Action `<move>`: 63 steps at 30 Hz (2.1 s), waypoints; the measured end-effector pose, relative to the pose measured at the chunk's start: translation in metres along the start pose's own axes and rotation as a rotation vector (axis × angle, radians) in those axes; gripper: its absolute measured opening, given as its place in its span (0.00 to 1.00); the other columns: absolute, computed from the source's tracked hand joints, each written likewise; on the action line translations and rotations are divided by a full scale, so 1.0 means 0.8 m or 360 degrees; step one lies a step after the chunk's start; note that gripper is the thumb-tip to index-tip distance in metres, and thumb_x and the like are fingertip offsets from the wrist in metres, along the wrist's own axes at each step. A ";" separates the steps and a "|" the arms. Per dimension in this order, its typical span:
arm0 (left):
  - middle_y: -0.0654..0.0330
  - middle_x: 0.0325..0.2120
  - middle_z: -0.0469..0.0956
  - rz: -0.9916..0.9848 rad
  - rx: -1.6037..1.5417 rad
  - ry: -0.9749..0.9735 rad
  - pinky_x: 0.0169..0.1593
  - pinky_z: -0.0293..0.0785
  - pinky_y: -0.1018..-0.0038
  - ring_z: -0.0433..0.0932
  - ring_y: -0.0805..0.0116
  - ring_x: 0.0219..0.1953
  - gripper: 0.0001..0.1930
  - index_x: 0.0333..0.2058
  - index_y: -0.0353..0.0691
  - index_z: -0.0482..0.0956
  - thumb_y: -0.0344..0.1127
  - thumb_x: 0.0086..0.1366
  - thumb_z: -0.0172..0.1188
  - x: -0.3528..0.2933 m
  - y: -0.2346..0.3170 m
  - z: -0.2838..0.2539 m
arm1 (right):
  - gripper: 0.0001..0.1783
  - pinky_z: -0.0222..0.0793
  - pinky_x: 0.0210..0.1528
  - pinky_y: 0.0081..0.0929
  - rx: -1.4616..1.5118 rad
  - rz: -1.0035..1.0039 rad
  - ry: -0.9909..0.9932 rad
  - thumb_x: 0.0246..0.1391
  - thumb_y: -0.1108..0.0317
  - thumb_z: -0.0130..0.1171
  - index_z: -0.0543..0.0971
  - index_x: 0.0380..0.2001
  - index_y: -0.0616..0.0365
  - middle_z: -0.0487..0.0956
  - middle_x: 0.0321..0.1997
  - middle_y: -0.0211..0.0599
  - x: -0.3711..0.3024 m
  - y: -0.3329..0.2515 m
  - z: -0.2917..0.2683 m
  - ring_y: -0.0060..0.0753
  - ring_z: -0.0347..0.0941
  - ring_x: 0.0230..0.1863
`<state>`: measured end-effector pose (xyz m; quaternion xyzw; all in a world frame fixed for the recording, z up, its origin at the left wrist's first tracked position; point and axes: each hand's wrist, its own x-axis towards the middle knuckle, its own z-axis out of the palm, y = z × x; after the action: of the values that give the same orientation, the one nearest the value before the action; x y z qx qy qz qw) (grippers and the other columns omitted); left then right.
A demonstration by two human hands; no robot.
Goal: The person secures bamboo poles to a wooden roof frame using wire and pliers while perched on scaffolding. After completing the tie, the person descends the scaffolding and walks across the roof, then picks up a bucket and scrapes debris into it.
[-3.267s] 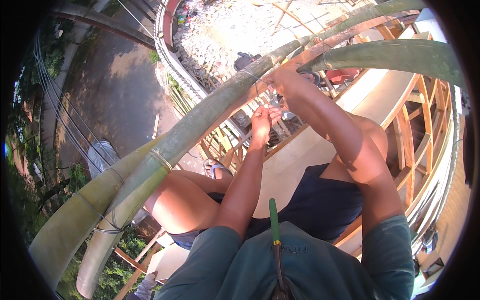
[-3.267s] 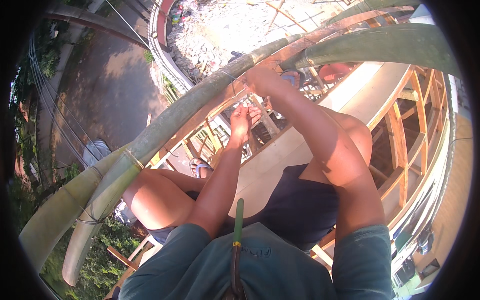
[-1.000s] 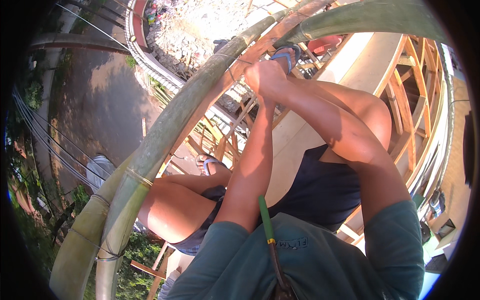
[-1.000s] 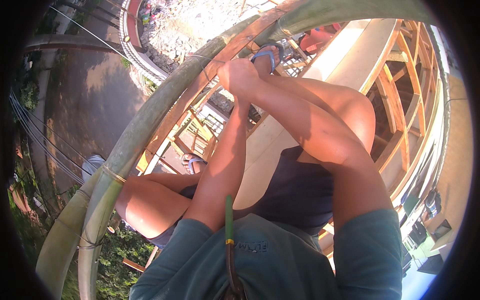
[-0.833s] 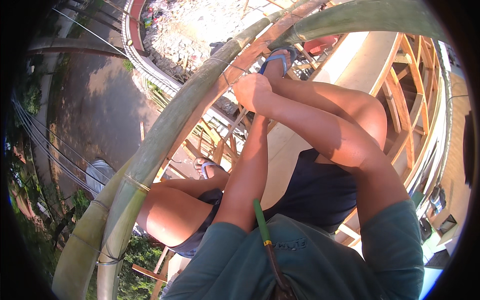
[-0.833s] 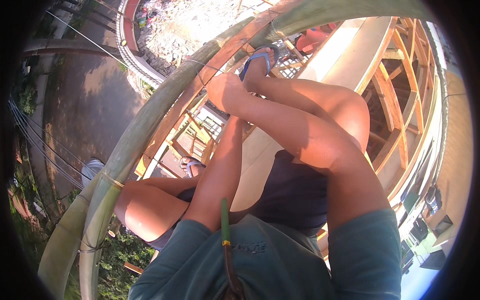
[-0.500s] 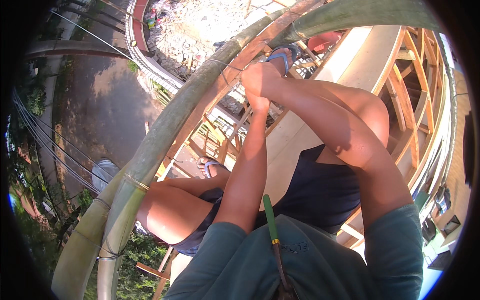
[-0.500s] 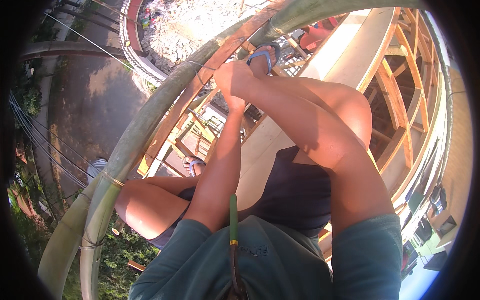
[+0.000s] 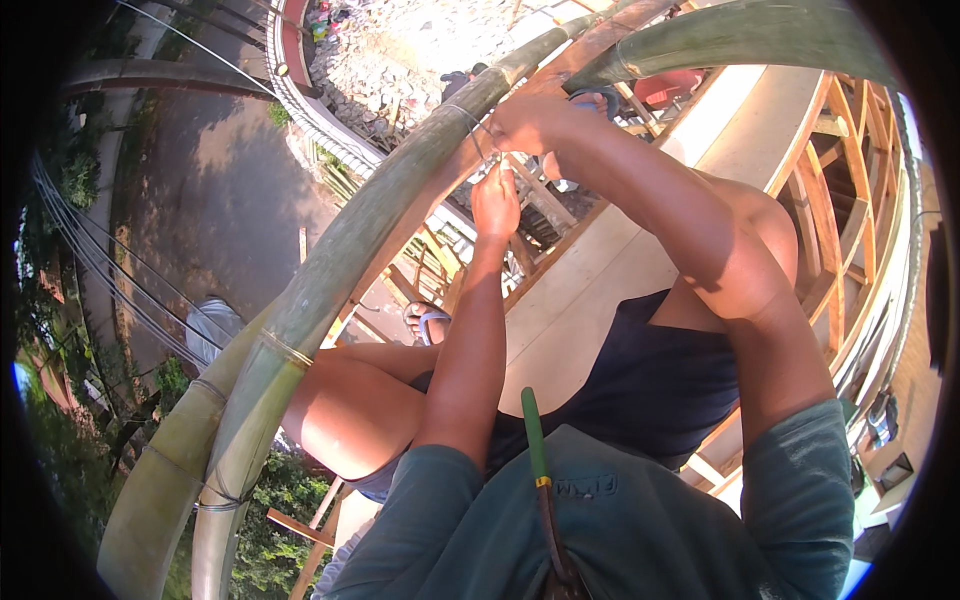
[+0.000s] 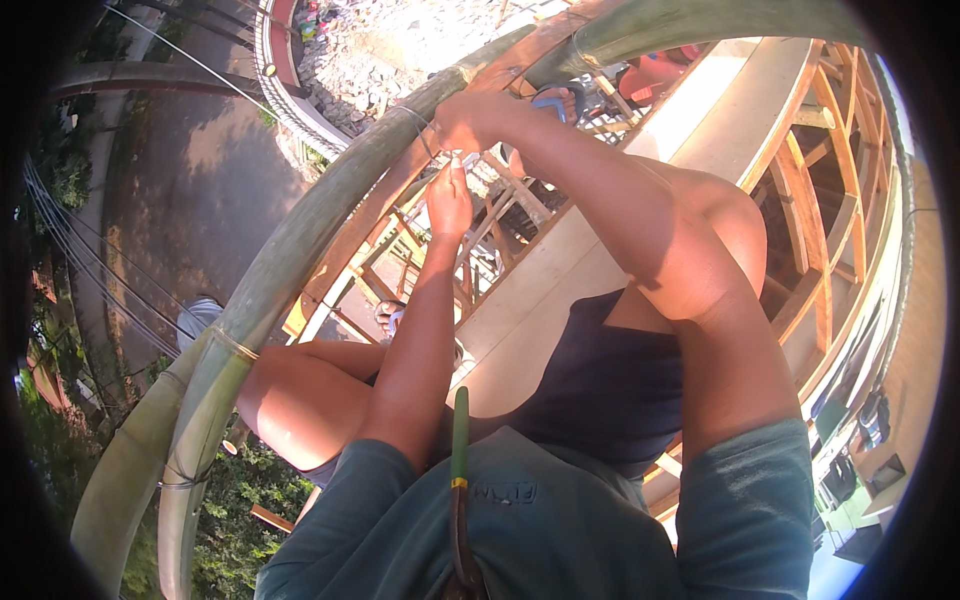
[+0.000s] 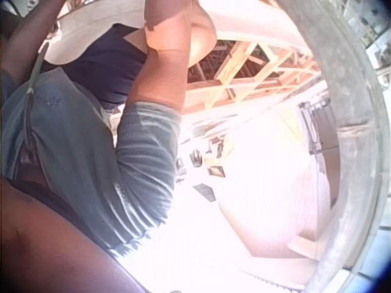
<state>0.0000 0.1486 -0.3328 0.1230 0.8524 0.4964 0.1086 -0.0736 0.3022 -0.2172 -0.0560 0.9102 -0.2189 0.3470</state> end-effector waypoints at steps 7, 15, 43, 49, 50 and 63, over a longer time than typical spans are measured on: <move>0.39 0.23 0.73 0.0015 0.0109 -0.0151 0.35 0.67 0.53 0.72 0.35 0.29 0.18 0.30 0.29 0.74 0.39 0.72 0.44 0.000 -0.009 -0.024 | 0.17 0.71 0.44 0.45 -0.0057 -0.0208 0.0085 0.55 0.59 0.53 0.81 0.33 0.63 0.81 0.38 0.51 0.008 0.005 0.017 0.53 0.78 0.42; 0.39 0.24 0.74 -0.0034 0.0283 -0.0195 0.35 0.68 0.52 0.73 0.36 0.30 0.19 0.30 0.32 0.74 0.41 0.73 0.42 0.002 -0.010 -0.028 | 0.16 0.71 0.43 0.45 -0.0013 -0.0427 0.0249 0.53 0.61 0.52 0.80 0.28 0.64 0.80 0.33 0.52 0.007 0.009 0.031 0.54 0.77 0.38; 0.36 0.27 0.76 -0.0223 -0.0050 -0.0079 0.39 0.68 0.49 0.75 0.35 0.34 0.19 0.30 0.30 0.76 0.39 0.71 0.43 -0.024 0.025 -0.017 | 0.18 0.72 0.43 0.46 0.0108 -0.0432 0.0567 0.62 0.57 0.48 0.80 0.37 0.58 0.80 0.37 0.49 -0.023 0.017 0.049 0.55 0.76 0.39; 0.38 0.31 0.77 -0.0218 0.0279 -0.0303 0.42 0.70 0.49 0.76 0.38 0.37 0.19 0.33 0.34 0.78 0.43 0.71 0.44 -0.017 0.010 -0.031 | 0.18 0.72 0.40 0.45 0.0211 -0.0264 0.0380 0.61 0.56 0.48 0.79 0.33 0.60 0.79 0.33 0.53 -0.024 0.014 0.050 0.57 0.76 0.36; 0.39 0.31 0.78 -0.0185 0.0296 -0.0298 0.43 0.70 0.49 0.76 0.38 0.37 0.19 0.34 0.35 0.78 0.43 0.71 0.44 -0.014 0.006 -0.035 | 0.18 0.72 0.40 0.45 0.0244 -0.0272 0.0374 0.61 0.56 0.48 0.79 0.33 0.61 0.79 0.33 0.53 -0.024 0.013 0.050 0.57 0.76 0.35; 0.37 0.27 0.77 -0.0197 0.0055 -0.0167 0.39 0.70 0.49 0.75 0.36 0.33 0.18 0.31 0.32 0.77 0.40 0.71 0.44 -0.023 0.008 -0.019 | 0.11 0.61 0.30 0.37 0.0488 0.0100 0.0022 0.61 0.64 0.52 0.72 0.26 0.56 0.70 0.19 0.32 -0.059 -0.013 0.004 0.27 0.65 0.21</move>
<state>0.0131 0.1335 -0.3184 0.0979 0.8600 0.4668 0.1815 -0.0363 0.3037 -0.1862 0.0279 0.8698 -0.3448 0.3519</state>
